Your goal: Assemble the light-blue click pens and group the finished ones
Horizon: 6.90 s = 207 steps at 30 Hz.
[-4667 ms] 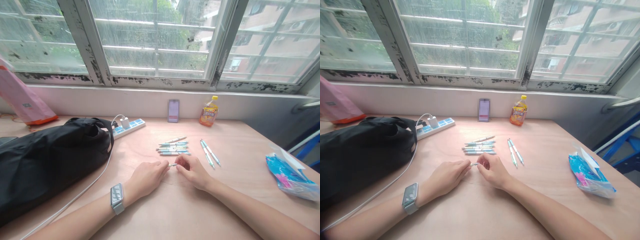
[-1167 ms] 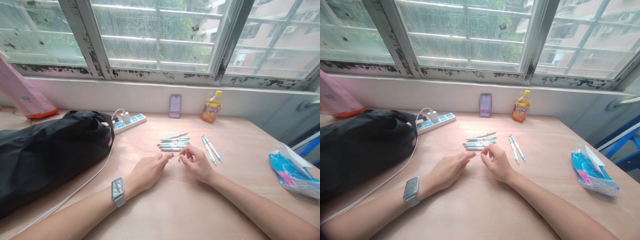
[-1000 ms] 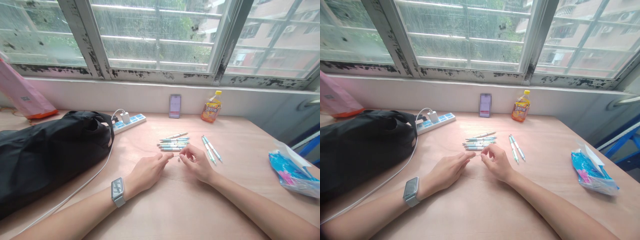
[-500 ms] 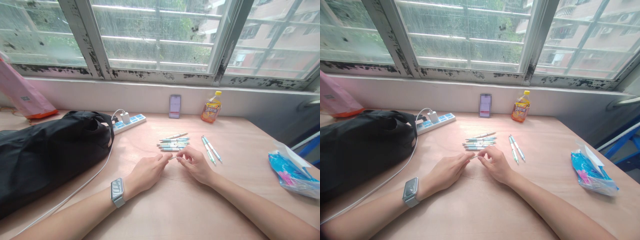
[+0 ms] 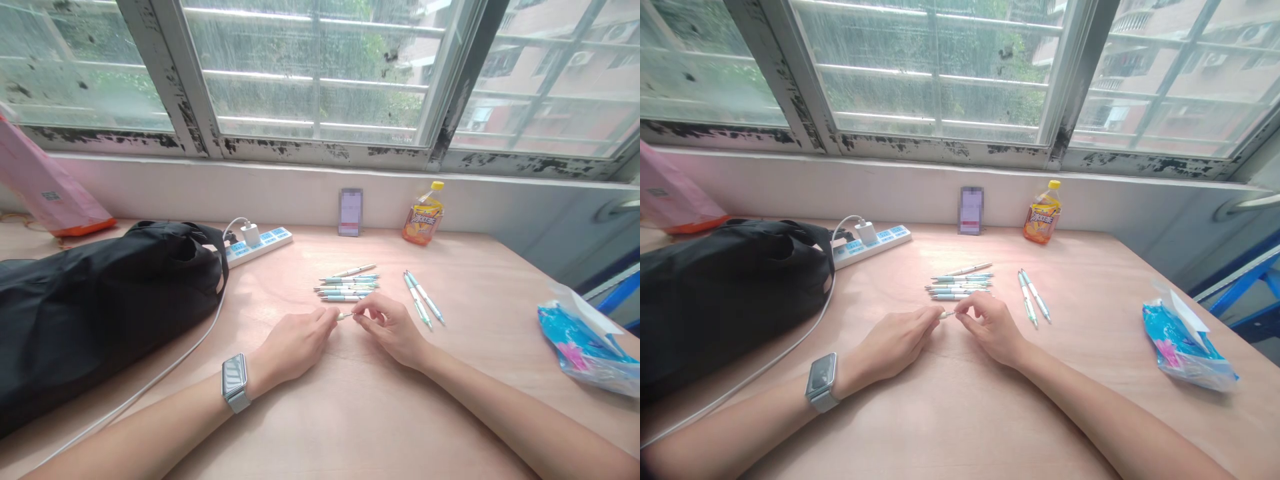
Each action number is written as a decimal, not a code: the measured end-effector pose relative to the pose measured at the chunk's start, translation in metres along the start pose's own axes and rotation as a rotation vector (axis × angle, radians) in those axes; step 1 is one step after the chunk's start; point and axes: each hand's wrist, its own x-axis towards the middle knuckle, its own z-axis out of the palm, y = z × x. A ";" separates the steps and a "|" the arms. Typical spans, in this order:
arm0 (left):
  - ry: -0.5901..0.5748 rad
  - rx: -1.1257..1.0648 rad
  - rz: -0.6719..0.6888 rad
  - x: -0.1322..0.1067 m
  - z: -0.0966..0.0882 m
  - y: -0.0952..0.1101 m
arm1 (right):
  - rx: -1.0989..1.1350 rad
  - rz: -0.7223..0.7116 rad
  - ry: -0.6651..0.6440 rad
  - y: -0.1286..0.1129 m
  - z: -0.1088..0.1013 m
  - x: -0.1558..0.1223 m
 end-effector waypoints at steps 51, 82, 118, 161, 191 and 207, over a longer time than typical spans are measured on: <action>-0.086 -0.022 0.002 -0.001 -0.003 0.002 | 0.086 0.112 -0.056 -0.007 0.005 -0.001; -0.099 0.029 0.072 0.000 -0.002 0.003 | -0.194 0.000 -0.214 -0.008 0.000 -0.005; 0.250 -0.081 -0.037 0.001 0.009 0.000 | 0.044 0.347 0.401 0.024 -0.060 0.033; 0.522 -0.518 0.150 -0.007 0.005 -0.003 | 0.186 0.192 -0.179 -0.042 0.000 0.001; 0.248 0.093 0.003 0.014 0.009 0.014 | -0.157 0.240 0.032 -0.011 0.025 0.019; 0.116 0.063 -0.125 0.014 -0.002 0.012 | -0.111 0.194 -0.077 -0.020 0.012 0.014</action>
